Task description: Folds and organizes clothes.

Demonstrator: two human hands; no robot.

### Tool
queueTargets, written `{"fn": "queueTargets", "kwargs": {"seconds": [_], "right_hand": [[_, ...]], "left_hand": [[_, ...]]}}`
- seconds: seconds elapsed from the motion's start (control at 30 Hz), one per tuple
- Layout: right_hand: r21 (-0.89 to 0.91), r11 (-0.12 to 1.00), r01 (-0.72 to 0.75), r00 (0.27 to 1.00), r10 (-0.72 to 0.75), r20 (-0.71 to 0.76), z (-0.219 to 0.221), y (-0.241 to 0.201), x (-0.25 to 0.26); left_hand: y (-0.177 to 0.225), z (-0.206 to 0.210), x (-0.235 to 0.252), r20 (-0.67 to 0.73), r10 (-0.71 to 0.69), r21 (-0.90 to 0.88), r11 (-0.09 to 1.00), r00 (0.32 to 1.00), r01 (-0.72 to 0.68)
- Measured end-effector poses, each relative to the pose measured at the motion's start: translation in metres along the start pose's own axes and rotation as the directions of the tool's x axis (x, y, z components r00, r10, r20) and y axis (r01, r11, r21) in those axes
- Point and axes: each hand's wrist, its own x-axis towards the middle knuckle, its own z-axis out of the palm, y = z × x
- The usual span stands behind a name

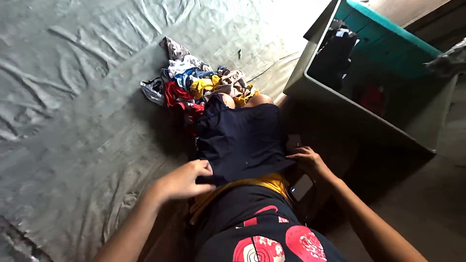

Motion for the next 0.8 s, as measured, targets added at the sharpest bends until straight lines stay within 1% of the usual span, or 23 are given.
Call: {"fn": "queueTargets", "kwargs": {"seconds": [0.03, 0.07, 0.1, 0.13, 0.17, 0.2, 0.23, 0.3, 0.33, 0.4, 0.43, 0.47, 0.53, 0.6, 0.63, 0.73, 0.8], "right_hand": [[0.104, 0.994, -0.028, 1.000, 0.026, 0.016, -0.010, 0.001, 0.007], [0.227, 0.972, -0.064, 0.998, 0.059, 0.027, -0.018, 0.003, 0.014], [0.369, 0.924, -0.101, 0.995, 0.101, 0.019, -0.022, 0.004, 0.021], [0.510, 0.846, -0.154, 0.984, 0.180, -0.001, -0.021, 0.003, 0.029], [0.616, 0.755, -0.223, 0.958, 0.285, -0.003, -0.017, 0.000, 0.036], [0.670, 0.680, -0.298, 0.924, 0.383, 0.023, -0.011, -0.002, 0.043], [0.681, 0.634, -0.366, 0.890, 0.453, 0.056, -0.005, -0.003, 0.050], [0.661, 0.593, -0.460, 0.831, 0.549, 0.086, 0.009, -0.005, 0.060], [0.654, 0.583, -0.482, 0.810, 0.581, 0.079, 0.014, -0.007, 0.063], [0.668, 0.566, -0.484, 0.781, 0.623, 0.038, 0.019, -0.012, 0.071], [0.669, 0.573, -0.473, 0.775, 0.632, 0.007, 0.018, -0.015, 0.077], [0.653, 0.603, -0.458, 0.774, 0.632, -0.040, 0.015, -0.018, 0.087], [0.573, 0.713, -0.403, 0.794, 0.584, -0.168, 0.002, -0.020, 0.112], [0.483, 0.828, -0.285, 0.818, 0.472, -0.327, -0.024, -0.023, 0.144], [0.468, 0.859, -0.207, 0.817, 0.415, -0.399, -0.040, -0.031, 0.161], [0.481, 0.877, 0.011, 0.780, 0.293, -0.553, -0.091, -0.066, 0.199], [0.456, 0.882, 0.118, 0.749, 0.223, -0.624, -0.117, -0.088, 0.205]], "left_hand": [[-0.003, -0.011, 0.002, -0.098, -0.005, -0.129, 0.992, 0.995, -0.007], [-0.007, -0.019, 0.004, -0.195, -0.063, -0.299, 0.954, 0.979, 0.001], [-0.013, -0.022, 0.008, -0.294, -0.183, -0.491, 0.871, 0.938, 0.016], [-0.020, -0.021, 0.013, -0.341, -0.347, -0.658, 0.752, 0.874, 0.042], [-0.029, -0.019, 0.018, -0.329, -0.479, -0.755, 0.651, 0.814, 0.079], [-0.040, -0.013, 0.024, -0.311, -0.548, -0.798, 0.594, 0.777, 0.100], [-0.053, -0.005, 0.028, -0.314, -0.575, -0.810, 0.578, 0.756, 0.103], [-0.066, 0.013, 0.033, -0.406, -0.580, -0.776, 0.627, 0.707, 0.070], [-0.064, 0.019, 0.034, -0.460, -0.565, -0.742, 0.668, 0.685, 0.054], [-0.060, 0.027, 0.041, -0.590, -0.525, -0.648, 0.761, 0.613, 0.029], [-0.061, 0.026, 0.044, -0.637, -0.479, -0.589, 0.808, 0.604, 0.019], [-0.063, 0.020, 0.048, -0.680, -0.417, -0.510, 0.860, 0.604, 0.019], [-0.062, -0.011, 0.059, -0.752, -0.297, -0.337, 0.940, 0.589, 0.044], [-0.051, -0.057, 0.071, -0.791, -0.223, -0.242, 0.969, 0.570, 0.044], [-0.040, -0.083, 0.075, -0.810, -0.191, -0.202, 0.979, 0.554, 0.042], [0.005, -0.151, 0.078, -0.867, -0.032, -0.029, 0.999, 0.497, 0.015], [0.034, -0.176, 0.073, -0.870, 0.110, 0.116, 0.993, 0.480, -0.017]]}}
